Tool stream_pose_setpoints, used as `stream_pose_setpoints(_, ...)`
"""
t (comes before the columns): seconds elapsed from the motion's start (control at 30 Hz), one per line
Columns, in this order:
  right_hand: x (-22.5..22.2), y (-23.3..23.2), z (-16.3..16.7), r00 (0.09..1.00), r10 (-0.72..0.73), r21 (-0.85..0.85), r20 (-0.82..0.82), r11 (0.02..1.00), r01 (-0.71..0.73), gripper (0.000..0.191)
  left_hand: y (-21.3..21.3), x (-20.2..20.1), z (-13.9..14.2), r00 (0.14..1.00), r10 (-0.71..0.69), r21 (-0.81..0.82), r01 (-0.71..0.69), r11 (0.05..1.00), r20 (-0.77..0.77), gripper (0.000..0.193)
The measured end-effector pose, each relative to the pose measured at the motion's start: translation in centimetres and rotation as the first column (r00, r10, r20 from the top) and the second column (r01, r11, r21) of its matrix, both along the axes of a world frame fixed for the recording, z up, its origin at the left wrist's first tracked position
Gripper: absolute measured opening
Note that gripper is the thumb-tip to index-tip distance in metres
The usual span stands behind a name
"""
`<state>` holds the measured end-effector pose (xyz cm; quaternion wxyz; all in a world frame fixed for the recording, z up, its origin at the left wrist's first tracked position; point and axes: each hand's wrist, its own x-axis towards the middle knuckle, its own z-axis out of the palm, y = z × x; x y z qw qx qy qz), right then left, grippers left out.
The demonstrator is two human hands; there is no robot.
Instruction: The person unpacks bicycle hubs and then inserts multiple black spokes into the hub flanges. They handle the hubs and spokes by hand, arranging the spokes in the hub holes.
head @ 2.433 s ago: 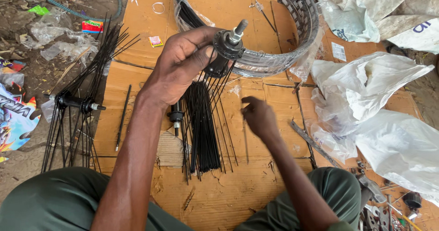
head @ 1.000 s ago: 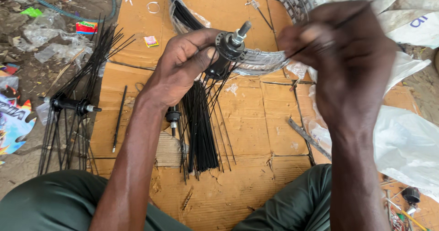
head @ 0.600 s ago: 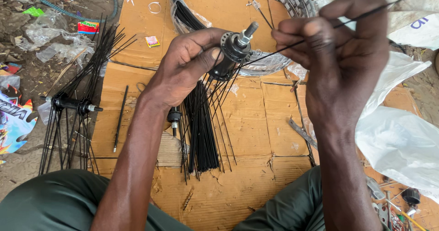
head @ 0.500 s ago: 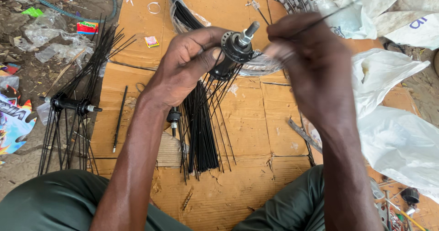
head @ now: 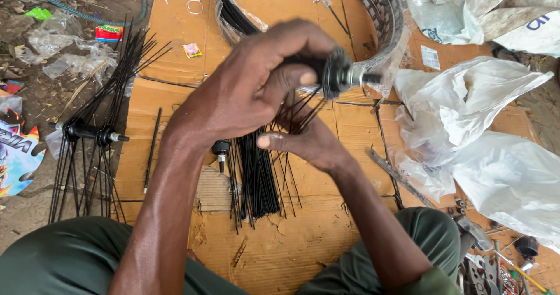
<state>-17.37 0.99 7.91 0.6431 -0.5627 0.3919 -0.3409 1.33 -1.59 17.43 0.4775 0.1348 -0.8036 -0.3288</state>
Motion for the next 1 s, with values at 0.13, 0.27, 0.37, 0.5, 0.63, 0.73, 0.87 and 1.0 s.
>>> stream_pose_setpoints(0.13,1.4,0.7,-1.5,0.983,-0.082,-0.151,0.163,0.983,0.107,0.127,-0.7,0.5,0.0,0.981,-0.102,0.072,0.115,0.991,-0.162,0.023)
stream_pose_setpoints(0.27,1.7,0.6,-1.5,0.96,0.05,-0.214,0.274,0.977,0.011,0.116,-0.8,1.1,-0.8,0.985,-0.084,0.091,0.098,0.991,-0.15,0.014)
stream_pose_setpoints(0.37,1.6,1.0,-1.9,0.964,0.075,-0.098,0.257,0.994,-0.051,0.096,-1.0,1.0,-1.2,0.992,-0.055,0.049,0.061,0.997,-0.117,0.014)
stream_pose_setpoints(0.5,-0.2,2.8,-2.8,0.97,0.151,0.036,0.191,0.986,-0.161,0.061,-1.2,2.2,-0.9,0.999,0.036,-0.001,-0.036,0.999,-0.013,0.024)
stream_pose_setpoints(0.63,-4.3,4.4,-2.7,0.99,-0.007,0.109,0.143,0.994,-0.009,0.055,-1.0,4.3,-0.5,0.985,0.09,0.168,-0.115,0.979,0.151,0.022)
stream_pose_setpoints(0.73,-6.9,5.7,-1.8,0.941,-0.275,-0.065,-0.197,0.961,0.267,0.05,-1.3,4.4,-1.2,0.949,0.195,0.323,-0.271,0.907,0.248,0.019)
stream_pose_setpoints(0.87,-6.8,6.4,-1.4,0.81,-0.52,-0.489,-0.273,0.8,0.349,0.042,-1.9,3.6,-3.0,0.953,0.101,0.495,-0.238,0.836,0.287,0.016)
stream_pose_setpoints(1.0,-5.2,6.4,-1.9,0.72,-0.585,-0.543,-0.372,0.767,0.342,0.037,-2.6,3.3,-3.9,0.955,0.102,0.434,-0.219,0.874,0.278,0.029)
